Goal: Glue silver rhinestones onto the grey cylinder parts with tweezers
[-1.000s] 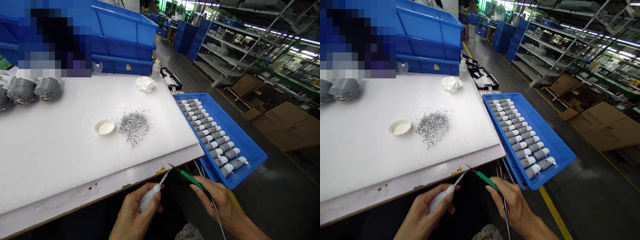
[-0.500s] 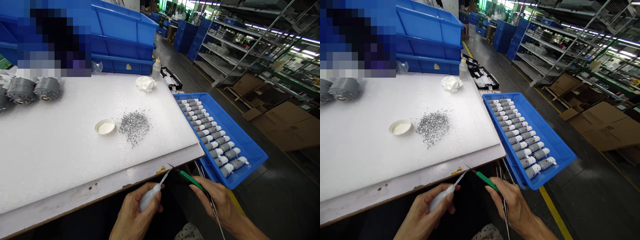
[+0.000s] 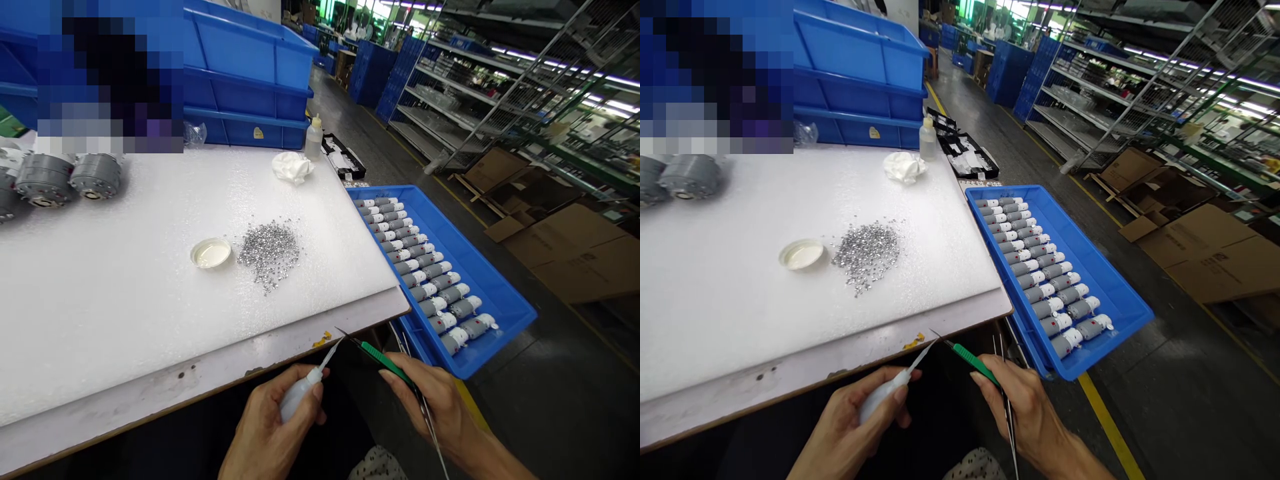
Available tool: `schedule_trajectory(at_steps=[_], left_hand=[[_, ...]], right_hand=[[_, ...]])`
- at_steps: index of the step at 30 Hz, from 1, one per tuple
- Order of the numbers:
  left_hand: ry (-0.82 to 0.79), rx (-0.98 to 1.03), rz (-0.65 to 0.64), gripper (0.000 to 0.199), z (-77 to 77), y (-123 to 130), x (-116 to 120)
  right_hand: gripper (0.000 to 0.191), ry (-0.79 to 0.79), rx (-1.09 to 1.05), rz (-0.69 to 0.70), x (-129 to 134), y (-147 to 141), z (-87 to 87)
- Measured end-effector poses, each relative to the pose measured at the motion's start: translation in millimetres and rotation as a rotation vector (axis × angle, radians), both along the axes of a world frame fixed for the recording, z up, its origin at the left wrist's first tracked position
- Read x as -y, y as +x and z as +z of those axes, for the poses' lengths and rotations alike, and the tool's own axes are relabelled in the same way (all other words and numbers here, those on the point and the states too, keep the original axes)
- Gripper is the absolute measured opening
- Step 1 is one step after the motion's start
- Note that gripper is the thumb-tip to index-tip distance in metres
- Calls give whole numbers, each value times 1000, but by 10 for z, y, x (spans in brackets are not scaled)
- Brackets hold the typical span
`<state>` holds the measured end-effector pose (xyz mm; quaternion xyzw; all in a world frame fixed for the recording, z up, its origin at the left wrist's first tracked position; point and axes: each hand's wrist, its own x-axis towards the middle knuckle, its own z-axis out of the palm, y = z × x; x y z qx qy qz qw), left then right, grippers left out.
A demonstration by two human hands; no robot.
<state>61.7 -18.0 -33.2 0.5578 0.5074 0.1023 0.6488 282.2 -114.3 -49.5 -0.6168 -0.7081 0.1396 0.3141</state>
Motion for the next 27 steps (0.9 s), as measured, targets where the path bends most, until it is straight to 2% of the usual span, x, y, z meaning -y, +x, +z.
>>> schedule_trajectory(at_steps=[8,17,27], left_hand=[[3,29,-9,48,-54,-19,7],[18,-12,33,46,-9,-6,8],[31,7,22,48,6,-11,4]], right_hand=[[19,-9,-15,5,7,6,-5],[25,25,56,10,-3,38,-67],[23,22,141,6,41,15,-8]])
